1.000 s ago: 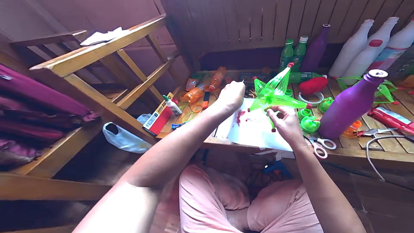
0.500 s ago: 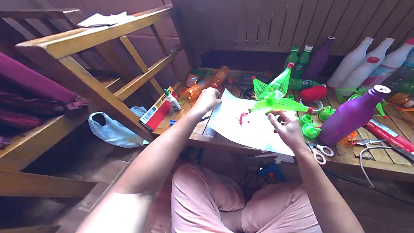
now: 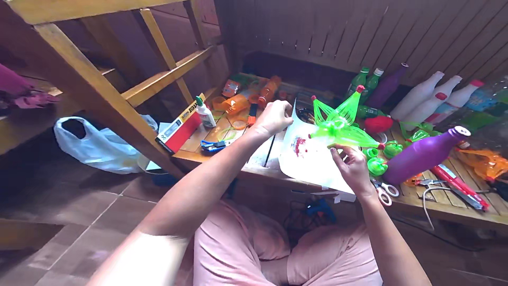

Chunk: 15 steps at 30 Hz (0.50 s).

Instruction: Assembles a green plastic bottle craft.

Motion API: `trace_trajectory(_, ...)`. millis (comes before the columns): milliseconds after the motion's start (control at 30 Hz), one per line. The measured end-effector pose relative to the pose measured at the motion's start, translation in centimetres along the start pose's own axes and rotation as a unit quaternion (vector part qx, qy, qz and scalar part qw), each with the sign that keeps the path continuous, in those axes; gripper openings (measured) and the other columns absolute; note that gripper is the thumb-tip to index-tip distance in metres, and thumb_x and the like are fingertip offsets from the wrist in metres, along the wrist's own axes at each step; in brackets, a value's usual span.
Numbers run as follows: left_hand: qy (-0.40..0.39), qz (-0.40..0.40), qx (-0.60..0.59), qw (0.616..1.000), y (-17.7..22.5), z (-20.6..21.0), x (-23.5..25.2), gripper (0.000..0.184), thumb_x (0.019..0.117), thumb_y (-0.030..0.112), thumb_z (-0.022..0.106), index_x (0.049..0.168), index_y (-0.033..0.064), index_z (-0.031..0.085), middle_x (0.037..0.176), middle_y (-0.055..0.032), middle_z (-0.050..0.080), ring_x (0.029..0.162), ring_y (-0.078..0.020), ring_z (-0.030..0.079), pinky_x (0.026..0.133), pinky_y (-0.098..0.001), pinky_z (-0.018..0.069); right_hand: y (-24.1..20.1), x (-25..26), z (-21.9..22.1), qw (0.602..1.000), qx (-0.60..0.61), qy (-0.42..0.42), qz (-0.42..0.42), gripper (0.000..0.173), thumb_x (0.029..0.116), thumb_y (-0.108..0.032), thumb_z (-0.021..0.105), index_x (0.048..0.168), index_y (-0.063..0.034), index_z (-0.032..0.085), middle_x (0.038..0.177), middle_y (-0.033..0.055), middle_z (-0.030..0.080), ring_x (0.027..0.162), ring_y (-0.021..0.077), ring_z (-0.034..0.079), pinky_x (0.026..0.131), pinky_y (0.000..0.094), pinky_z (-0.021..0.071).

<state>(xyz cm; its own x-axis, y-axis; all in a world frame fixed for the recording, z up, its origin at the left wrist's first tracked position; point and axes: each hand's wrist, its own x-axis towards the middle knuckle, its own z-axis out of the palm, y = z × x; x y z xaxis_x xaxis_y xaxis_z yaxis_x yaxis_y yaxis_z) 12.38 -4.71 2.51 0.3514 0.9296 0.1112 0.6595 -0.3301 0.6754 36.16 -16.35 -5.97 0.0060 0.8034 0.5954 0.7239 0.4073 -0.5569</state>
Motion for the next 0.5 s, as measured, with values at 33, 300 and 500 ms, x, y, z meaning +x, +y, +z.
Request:
trace_trajectory(33, -0.001, 0.002, -0.004, 1.0, 0.2, 0.0, 0.0, 0.042, 0.0989, 0.011, 0.066, 0.137, -0.0043, 0.058, 0.115, -0.0234, 0.069, 0.102, -0.0342, 0.069, 0.095, -0.0522, 0.0531, 0.1, -0.2, 0.1, 1.0, -0.005, 0.003, -0.008, 0.023, 0.0997, -0.016, 0.06, 0.108, 0.0005, 0.075, 0.073, 0.0075, 0.064, 0.058, 0.0069, 0.05, 0.056, 0.0229, 0.0433)
trace_trajectory(300, 0.015, 0.008, -0.038, 0.999, -0.3, -0.2, 0.1, 0.045, 0.0977, 0.009, 0.066, 0.138, -0.0058, 0.056, 0.114, -0.0237, 0.068, 0.101, -0.0334, 0.068, 0.094, -0.0514, 0.0524, 0.9, -1.5, 1.4, 0.997, -0.031, 0.034, -0.059, 0.024, 0.0994, -0.014, 0.059, 0.103, 0.0025, 0.077, 0.067, 0.0087, 0.063, 0.055, 0.0078, 0.053, 0.054, 0.0213, 0.0437)
trace_trajectory(500, 0.035, -0.014, -0.058, 0.998, -3.1, 0.5, -0.5, 0.045, 0.0989, 0.009, 0.065, 0.14, -0.0057, 0.055, 0.114, -0.0242, 0.069, 0.103, -0.0349, 0.067, 0.096, -0.0522, 0.0505, 1.5, -2.3, 2.3, 0.991, -0.057, 0.057, -0.104, 0.021, 0.0965, -0.011, 0.063, 0.098, 0.0034, 0.078, 0.074, 0.0142, 0.069, 0.06, 0.0125, 0.06, 0.057, 0.0221, 0.0491)
